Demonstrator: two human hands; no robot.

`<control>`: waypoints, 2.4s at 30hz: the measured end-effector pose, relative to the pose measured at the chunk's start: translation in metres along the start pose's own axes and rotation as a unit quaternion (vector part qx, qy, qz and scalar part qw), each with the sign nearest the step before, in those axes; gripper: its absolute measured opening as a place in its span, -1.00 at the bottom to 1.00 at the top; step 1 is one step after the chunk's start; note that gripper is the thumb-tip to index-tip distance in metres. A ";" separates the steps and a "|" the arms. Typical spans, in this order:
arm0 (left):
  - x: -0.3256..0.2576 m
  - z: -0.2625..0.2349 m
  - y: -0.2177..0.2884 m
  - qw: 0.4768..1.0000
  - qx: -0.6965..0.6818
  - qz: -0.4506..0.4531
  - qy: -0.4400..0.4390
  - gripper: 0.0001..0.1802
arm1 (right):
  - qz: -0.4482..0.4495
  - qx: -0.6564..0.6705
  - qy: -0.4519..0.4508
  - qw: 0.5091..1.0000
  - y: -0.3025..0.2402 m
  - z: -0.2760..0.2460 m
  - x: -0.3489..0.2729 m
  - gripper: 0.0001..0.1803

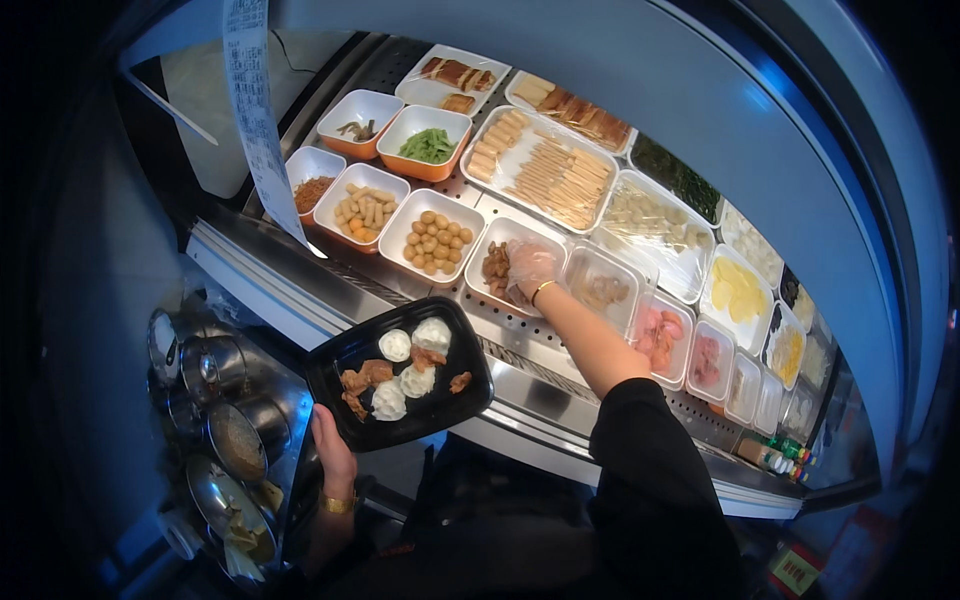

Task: The person assembles a food tray by selecting various ingredients from a refrigerated display case and a prep station. They place items such as dumplings, meat, and vegetables into a black tray, then add sauces and condiments from bowls on the counter.

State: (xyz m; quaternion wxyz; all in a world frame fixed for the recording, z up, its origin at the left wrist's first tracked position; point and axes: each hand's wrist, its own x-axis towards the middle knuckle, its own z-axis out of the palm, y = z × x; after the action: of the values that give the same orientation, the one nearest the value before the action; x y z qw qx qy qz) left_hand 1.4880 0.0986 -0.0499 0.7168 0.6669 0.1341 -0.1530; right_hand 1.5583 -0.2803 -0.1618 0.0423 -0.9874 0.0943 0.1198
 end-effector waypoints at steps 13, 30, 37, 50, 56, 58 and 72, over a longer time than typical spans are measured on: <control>-0.002 0.000 0.000 1.000 0.014 -0.007 0.020 -0.50 | 0.137 0.221 0.003 0.966 -0.025 0.007 0.034 -0.71; 0.005 0.027 0.021 1.000 0.005 0.019 0.014 -0.51 | 0.087 0.064 -0.148 0.983 0.014 -0.058 -0.001 -0.72; 0.009 0.025 0.017 0.999 0.033 0.023 -0.003 -0.50 | 0.011 0.070 -0.025 0.997 0.015 -0.006 0.022 -0.64; 0.004 0.024 0.016 1.000 -0.005 0.019 -0.013 -0.51 | 0.031 0.136 0.007 0.990 0.011 0.027 0.008 -0.69; 0.010 0.023 0.015 0.999 0.028 0.001 -0.016 -0.52 | 0.042 0.494 -0.052 0.867 0.037 -0.054 -0.008 -0.73; 0.013 0.022 0.011 0.998 0.059 -0.003 -0.001 -0.54 | 0.072 0.678 -0.117 0.722 0.000 -0.132 -0.038 -0.76; 0.027 0.054 0.009 0.994 0.051 0.029 -0.090 -0.54 | 0.019 0.192 0.022 0.981 0.043 -0.131 -0.135 -0.48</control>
State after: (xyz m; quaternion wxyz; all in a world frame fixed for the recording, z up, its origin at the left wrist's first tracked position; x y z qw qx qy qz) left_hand 1.5156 0.0442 -0.0488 0.6954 0.6896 0.0420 -0.1978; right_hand 1.4508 -0.3128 -0.0042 0.2264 -0.9615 0.1347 0.0785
